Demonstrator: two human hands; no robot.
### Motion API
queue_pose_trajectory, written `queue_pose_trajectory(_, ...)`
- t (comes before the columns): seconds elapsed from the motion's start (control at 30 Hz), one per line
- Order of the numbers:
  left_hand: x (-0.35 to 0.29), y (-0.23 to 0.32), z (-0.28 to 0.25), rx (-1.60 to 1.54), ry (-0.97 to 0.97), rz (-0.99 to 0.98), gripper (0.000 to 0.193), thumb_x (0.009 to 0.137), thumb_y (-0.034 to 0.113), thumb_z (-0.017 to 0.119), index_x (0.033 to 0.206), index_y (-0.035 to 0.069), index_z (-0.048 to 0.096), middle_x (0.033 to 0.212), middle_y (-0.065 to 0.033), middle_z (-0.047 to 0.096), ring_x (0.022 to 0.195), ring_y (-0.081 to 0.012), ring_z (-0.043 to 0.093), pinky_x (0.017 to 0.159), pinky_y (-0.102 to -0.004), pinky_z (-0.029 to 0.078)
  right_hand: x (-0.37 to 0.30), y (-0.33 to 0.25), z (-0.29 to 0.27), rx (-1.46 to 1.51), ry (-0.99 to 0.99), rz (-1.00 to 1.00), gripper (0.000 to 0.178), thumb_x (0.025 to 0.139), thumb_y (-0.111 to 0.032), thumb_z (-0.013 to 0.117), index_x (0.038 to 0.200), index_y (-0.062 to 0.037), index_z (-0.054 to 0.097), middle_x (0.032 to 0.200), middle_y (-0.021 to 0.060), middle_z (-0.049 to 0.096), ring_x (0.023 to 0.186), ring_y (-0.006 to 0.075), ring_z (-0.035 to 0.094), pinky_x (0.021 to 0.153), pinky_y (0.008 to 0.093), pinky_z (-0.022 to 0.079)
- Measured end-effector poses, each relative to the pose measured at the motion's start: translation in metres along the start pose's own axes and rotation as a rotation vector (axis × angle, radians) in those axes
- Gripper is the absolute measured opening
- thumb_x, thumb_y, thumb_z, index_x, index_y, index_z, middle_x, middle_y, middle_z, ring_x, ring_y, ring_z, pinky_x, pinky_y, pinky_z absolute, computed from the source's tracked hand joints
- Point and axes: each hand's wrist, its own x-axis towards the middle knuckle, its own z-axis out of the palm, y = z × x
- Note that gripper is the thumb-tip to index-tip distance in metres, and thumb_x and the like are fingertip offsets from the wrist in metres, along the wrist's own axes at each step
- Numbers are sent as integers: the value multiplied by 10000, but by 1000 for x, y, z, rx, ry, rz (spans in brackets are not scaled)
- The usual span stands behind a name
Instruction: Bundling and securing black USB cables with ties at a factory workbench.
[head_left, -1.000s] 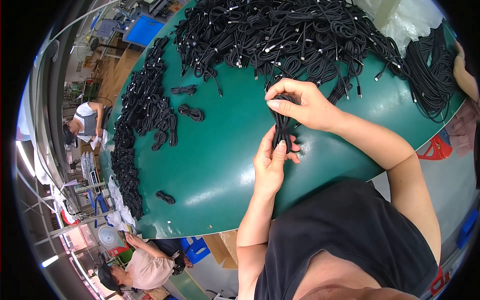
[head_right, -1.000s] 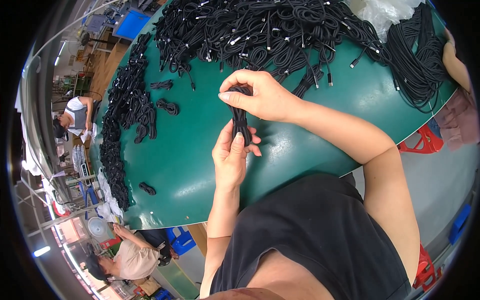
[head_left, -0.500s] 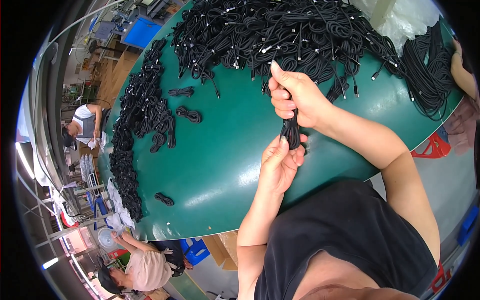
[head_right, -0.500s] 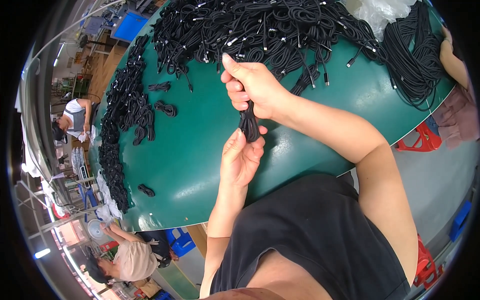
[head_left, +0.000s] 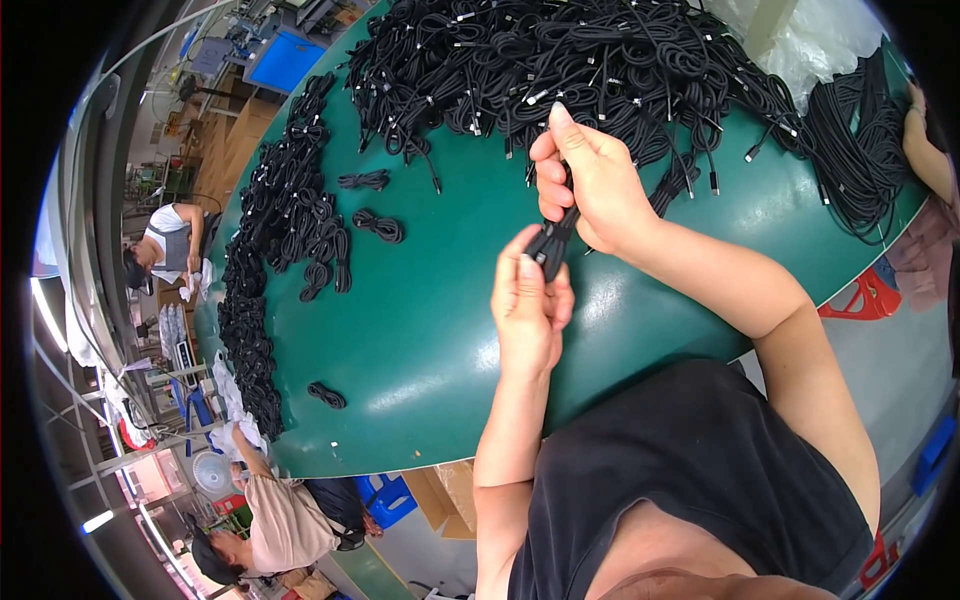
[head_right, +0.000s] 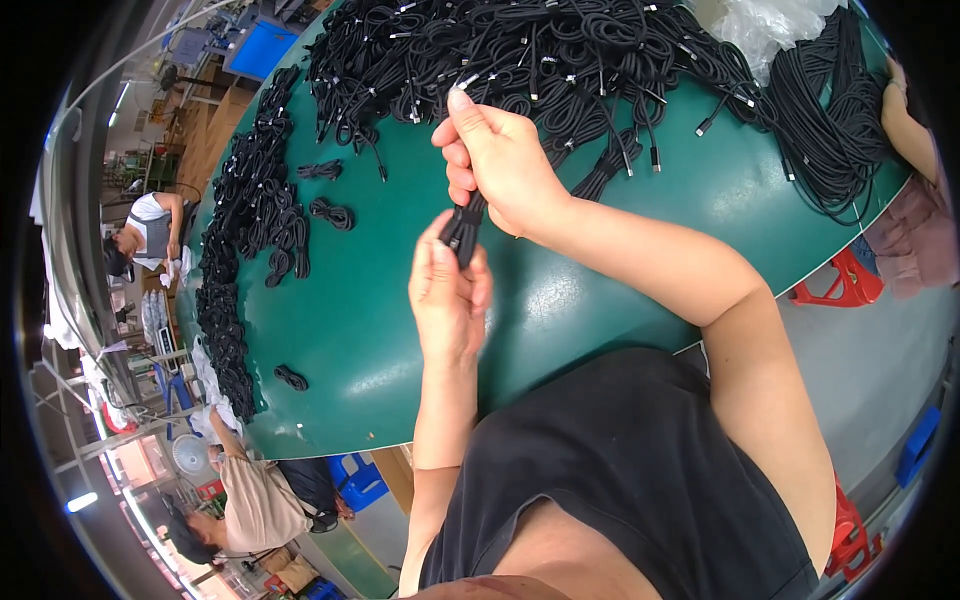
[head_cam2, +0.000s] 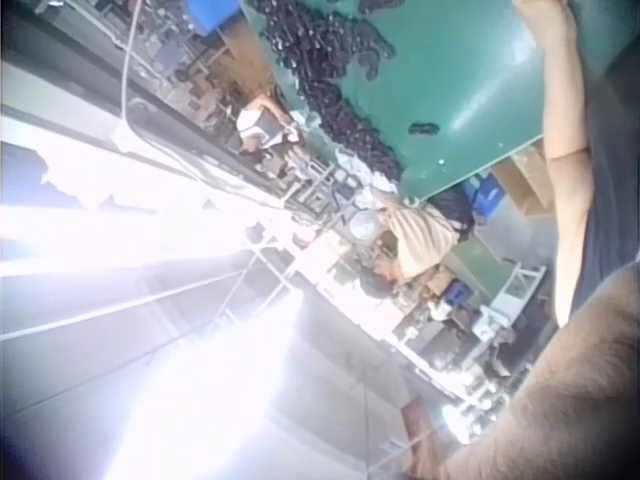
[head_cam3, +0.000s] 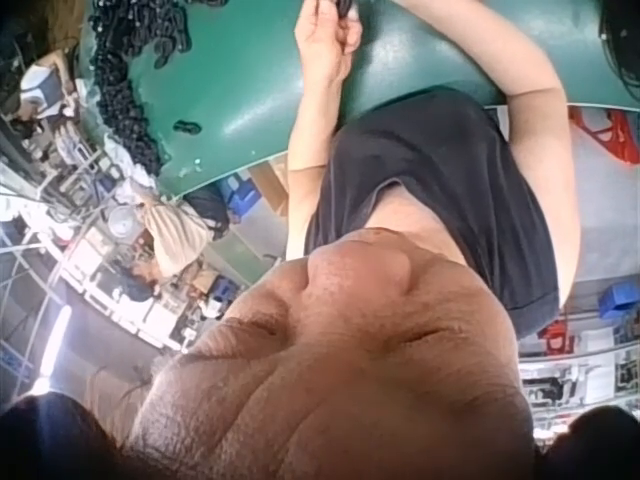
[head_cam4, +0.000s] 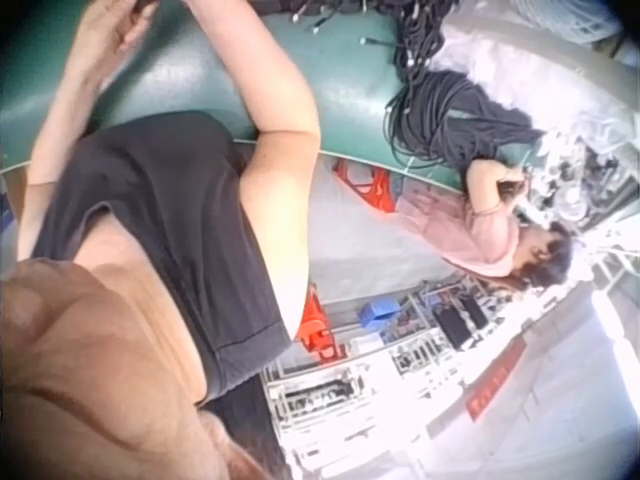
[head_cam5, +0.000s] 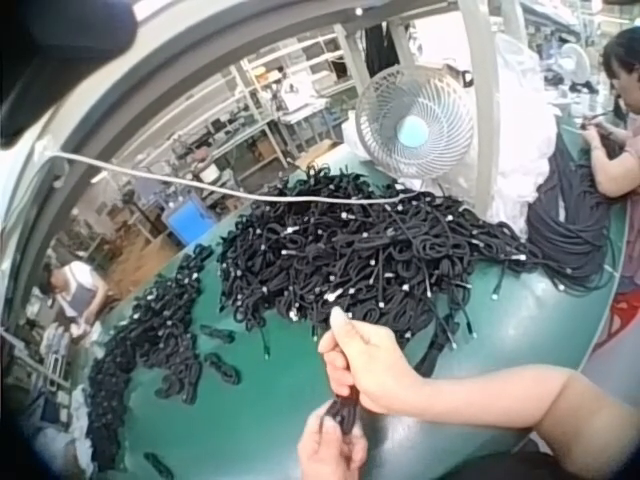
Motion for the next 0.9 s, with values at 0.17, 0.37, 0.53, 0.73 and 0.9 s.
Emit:
queue_pose_trajectory(0.17, 9, 15, -14, 165, 86, 113, 351, 954, 269, 389, 1127, -21, 483, 627, -45, 488, 412, -67, 350, 366, -177, 274, -6, 14, -21, -387, -145, -153, 321, 930, -270, 460, 939, 36, 557, 698, 46, 548, 623, 113, 566, 556, 251, 469)
queue_pose_trajectory(0.37, 17, 35, -30, 199, 127, 149, 326, 923, 275, 476, 1094, -1, 510, 573, -11, 506, 359, -66, 381, 345, -170, 284, -36, -10, -35, -892, -410, -24, 295, 911, -185, 503, 1126, 16, 515, 822, 48, 557, 655, 91, 568, 544, 214, 481)
queue_pose_trajectory(0.53, 28, 10, -25, 36, -110, 351, 490, 870, 304, 566, 1208, -32, 452, 993, -52, 559, 820, -113, 532, 677, -239, 430, -43, 7, -24, -502, -350, -158, 294, 922, -121, 465, 1170, 36, 486, 914, 78, 509, 689, 109, 574, 615, 233, 495)
queue_pose_trajectory(0.73, 22, -1, -13, -23, -24, 239, 354, 906, 234, 500, 1157, -15, 495, 1065, -121, 571, 911, -210, 565, 794, -360, 455, -40, 4, -31, -1159, -390, -639, 196, 838, -115, 573, 997, -3, 599, 804, 89, 558, 666, 201, 587, 569, 293, 481)
queue_pose_trajectory(0.9, 14, 3, -15, 31, -74, 156, 267, 938, 169, 425, 1136, -3, 470, 934, -76, 570, 768, -124, 560, 622, -253, 467, -43, -6, -18, -1133, -283, -623, 145, 775, -161, 632, 838, -30, 632, 748, 71, 552, 624, 209, 580, 524, 331, 466)
